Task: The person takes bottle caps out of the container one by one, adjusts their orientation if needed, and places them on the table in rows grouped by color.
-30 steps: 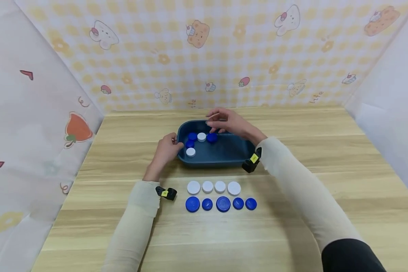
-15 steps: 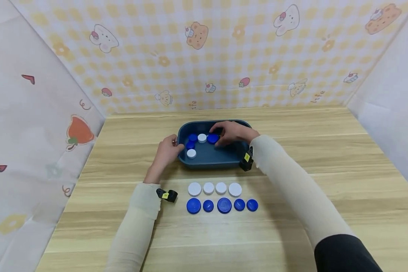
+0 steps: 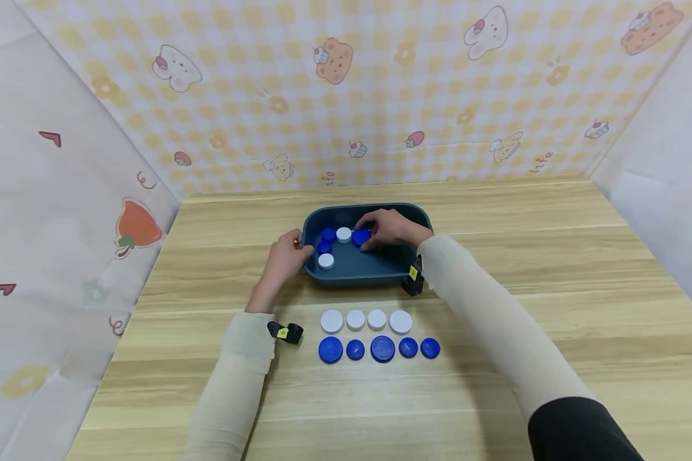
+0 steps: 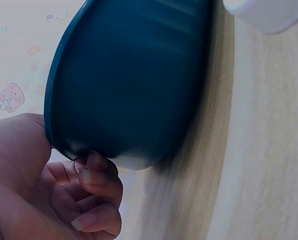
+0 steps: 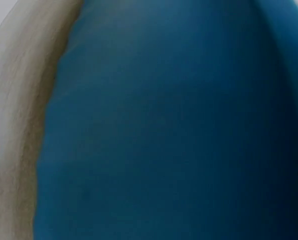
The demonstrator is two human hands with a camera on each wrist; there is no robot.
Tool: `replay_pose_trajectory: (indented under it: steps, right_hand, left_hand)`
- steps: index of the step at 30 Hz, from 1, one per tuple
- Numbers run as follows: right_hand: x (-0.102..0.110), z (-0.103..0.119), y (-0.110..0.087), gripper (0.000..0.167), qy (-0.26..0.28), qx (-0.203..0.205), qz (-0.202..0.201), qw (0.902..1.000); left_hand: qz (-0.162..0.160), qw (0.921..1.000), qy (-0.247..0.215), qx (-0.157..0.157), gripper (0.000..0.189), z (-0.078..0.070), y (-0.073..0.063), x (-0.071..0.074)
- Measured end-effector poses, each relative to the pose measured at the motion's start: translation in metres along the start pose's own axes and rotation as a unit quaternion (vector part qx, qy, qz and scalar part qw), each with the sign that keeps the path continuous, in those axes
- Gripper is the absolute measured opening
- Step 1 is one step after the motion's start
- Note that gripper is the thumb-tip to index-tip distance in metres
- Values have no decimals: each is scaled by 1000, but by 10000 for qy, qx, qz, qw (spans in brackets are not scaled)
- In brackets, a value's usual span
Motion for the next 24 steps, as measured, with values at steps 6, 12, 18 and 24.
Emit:
replay_pose_trajectory:
  steps: [6,12,18,24]
  right_hand:
    - [-2,2,3,44,-376,249,-364,9983]
    - [-2,7,3,45,-493,432,-473,9967]
    - [-3,11,0,44,-405,655,-368,9963]
    - [-3,9,-3,41,-317,818,-241,9959]
  left_hand:
    - [-49,10000,54,-34,19,1,0,0]
    - [-66,9999,86,-7,18,1,1,0]
    - [52,9999,104,32,17,0,0,1]
    - [67,9999,88,103,18,0,-2,0]
Point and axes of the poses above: each hand's wrist, its own y-axis towards the middle knuckle, its own x-axis out of the back of the hand, z = x × y, the point moved 5 cm from there along y, towards the middle knuckle, and after that the axes turned 8 degrees about -z, right-handed, at the moved point
